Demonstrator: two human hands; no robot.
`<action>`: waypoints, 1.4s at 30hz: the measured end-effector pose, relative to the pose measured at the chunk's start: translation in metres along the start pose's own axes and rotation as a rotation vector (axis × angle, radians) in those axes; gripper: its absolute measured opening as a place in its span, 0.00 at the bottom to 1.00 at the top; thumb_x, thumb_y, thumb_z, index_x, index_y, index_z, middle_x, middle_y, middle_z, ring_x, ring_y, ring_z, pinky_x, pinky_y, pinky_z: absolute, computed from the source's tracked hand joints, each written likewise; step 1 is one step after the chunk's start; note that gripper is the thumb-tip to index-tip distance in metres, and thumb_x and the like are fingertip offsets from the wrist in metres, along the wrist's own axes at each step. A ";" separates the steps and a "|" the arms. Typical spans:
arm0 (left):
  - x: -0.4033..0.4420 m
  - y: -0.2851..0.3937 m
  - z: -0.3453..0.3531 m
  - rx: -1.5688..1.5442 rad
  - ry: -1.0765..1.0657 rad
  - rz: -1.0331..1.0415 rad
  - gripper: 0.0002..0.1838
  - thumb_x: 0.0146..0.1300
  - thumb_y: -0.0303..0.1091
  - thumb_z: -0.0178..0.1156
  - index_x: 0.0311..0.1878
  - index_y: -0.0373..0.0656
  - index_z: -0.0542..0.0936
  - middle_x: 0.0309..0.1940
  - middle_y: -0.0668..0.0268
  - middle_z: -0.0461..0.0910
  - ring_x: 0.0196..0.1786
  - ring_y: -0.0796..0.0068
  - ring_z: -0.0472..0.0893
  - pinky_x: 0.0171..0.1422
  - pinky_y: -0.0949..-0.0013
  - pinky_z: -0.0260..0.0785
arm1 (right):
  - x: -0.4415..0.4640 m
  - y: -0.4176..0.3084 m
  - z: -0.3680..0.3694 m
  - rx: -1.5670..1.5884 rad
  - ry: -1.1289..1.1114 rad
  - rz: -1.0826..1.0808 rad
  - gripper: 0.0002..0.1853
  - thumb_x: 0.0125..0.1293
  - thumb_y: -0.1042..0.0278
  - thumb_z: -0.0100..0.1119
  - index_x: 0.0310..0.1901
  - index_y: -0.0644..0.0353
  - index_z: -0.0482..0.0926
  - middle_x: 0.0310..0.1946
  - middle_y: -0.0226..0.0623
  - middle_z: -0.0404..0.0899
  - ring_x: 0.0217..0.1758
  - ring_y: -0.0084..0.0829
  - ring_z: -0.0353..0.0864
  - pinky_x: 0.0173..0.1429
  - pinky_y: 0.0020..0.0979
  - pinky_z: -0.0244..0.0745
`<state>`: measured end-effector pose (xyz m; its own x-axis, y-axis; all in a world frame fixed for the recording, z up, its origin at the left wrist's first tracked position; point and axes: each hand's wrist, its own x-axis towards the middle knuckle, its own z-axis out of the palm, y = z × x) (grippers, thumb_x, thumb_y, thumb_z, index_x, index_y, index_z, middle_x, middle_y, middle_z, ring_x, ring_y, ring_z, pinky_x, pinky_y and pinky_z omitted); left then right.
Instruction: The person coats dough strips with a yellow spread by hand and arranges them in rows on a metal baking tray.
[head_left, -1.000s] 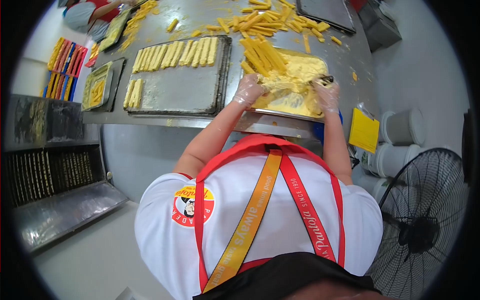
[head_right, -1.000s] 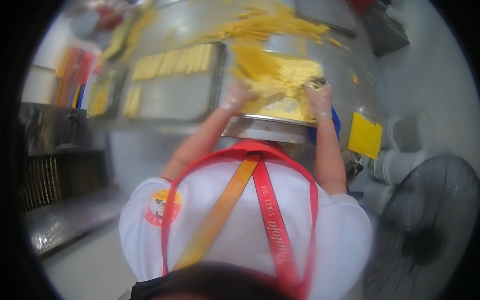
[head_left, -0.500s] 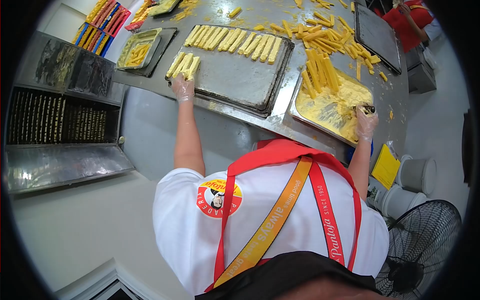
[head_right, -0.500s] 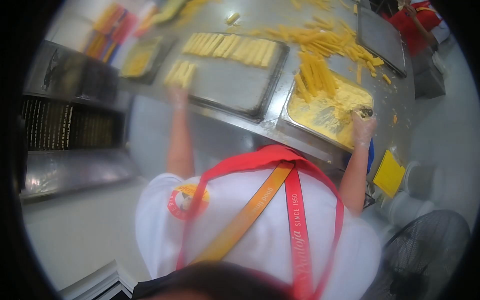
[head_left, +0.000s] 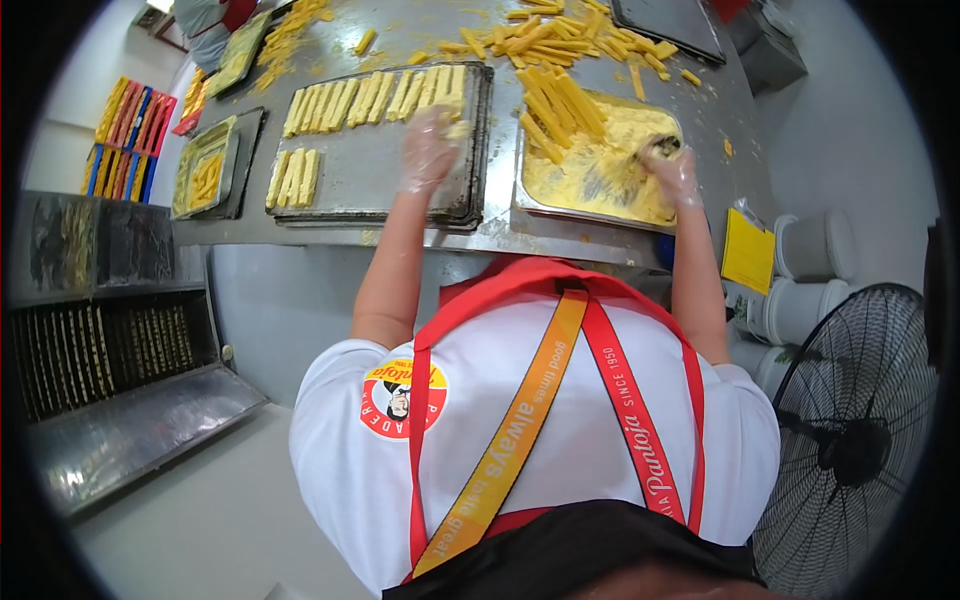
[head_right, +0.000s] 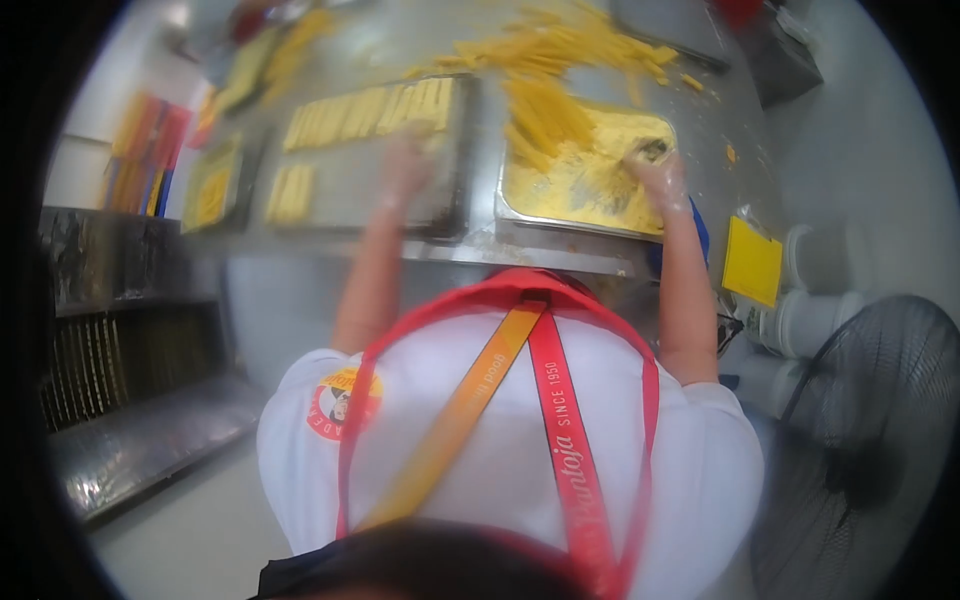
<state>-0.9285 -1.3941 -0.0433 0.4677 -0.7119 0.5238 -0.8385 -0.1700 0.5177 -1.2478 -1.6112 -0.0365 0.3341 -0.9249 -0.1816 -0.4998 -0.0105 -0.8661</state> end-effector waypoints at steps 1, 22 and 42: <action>0.012 0.024 0.011 -0.190 -0.104 0.035 0.18 0.57 0.41 0.66 0.48 0.45 0.80 0.42 0.54 0.81 0.48 0.51 0.80 0.52 0.52 0.71 | 0.005 -0.002 -0.002 -0.165 0.074 -0.101 0.12 0.51 0.77 0.68 0.39 0.63 0.80 0.31 0.32 0.81 0.34 0.26 0.81 0.40 0.30 0.78; -0.016 0.087 0.106 -0.340 -0.323 0.178 0.19 0.47 0.22 0.60 0.47 0.41 0.78 0.35 0.48 0.80 0.41 0.45 0.79 0.46 0.53 0.71 | -0.003 -0.002 -0.031 -0.191 0.075 -0.370 0.12 0.51 0.71 0.65 0.39 0.62 0.82 0.34 0.42 0.84 0.37 0.39 0.83 0.45 0.36 0.76; -0.021 0.097 0.104 -0.356 -0.377 -0.014 0.18 0.52 0.27 0.66 0.47 0.40 0.77 0.34 0.54 0.81 0.38 0.54 0.82 0.42 0.60 0.73 | -0.004 0.014 0.002 0.182 -0.001 -0.214 0.12 0.56 0.64 0.66 0.38 0.62 0.81 0.29 0.37 0.83 0.32 0.29 0.82 0.39 0.34 0.76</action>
<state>-1.0482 -1.4662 -0.0742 0.2903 -0.9184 0.2690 -0.6551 0.0142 0.7554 -1.2541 -1.6071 -0.0491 0.4177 -0.9085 0.0140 -0.2660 -0.1370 -0.9542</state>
